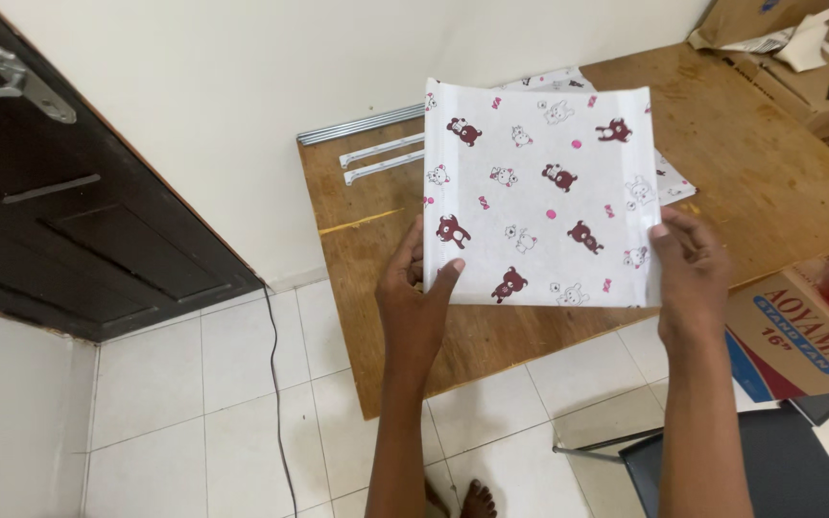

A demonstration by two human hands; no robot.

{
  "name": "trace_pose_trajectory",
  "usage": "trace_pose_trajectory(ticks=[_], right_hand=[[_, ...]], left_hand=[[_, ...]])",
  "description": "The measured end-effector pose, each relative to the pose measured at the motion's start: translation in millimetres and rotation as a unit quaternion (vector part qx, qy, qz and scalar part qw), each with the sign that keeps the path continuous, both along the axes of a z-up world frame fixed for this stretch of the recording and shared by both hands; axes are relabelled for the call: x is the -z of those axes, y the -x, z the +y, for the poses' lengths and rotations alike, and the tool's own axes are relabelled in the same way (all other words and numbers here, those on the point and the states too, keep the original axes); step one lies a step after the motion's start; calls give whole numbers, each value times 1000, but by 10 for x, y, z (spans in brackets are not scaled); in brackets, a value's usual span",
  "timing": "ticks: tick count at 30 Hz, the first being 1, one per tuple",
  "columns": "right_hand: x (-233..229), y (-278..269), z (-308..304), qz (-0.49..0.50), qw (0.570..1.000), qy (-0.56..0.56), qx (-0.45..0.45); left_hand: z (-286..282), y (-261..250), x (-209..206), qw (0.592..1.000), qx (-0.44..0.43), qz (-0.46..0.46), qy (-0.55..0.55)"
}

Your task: The person disassembles a small, multi-tiered fabric storage rack. They remove the top shelf unit, then systematically detach the metal rods and fabric shelves from the frame, placing the components on a wooden table.

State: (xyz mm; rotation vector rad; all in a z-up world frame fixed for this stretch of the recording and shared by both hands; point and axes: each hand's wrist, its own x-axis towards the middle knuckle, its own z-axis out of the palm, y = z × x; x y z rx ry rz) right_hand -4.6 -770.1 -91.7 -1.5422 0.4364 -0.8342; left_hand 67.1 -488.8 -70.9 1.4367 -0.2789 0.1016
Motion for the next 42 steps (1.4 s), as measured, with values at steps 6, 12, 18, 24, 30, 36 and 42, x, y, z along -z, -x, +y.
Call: trace_pose_trajectory(ticks=[6,12,18,24,30,36,42], right_hand=[[63,-489,-455,54,992,-82,-74],[-72,-789,-915,121,985,-84,-92],[-171,-799,-1335,138,984,-110,-32],[189,-686,-1810,112,980,-163,-29],[836,-640,-2231,201,940,-274,-24],[1614,-877,-2953,254,921,-292,-48],[2293,-1050,-3558,304,887,-346,-44]], left_hand=[[-295,-601,181,999,14,35,-13],[-747,-1436,167,997,74,-13,14],[-1375,-2130,-89,984,151,-82,-38],[-2065,-2488,-59,961,177,-81,-198],[-2641,-2585,573,949,220,-110,-199],[-3256,-2841,1302,951,197,-81,-226],[-4041,-3415,2004,927,197,-114,-299]])
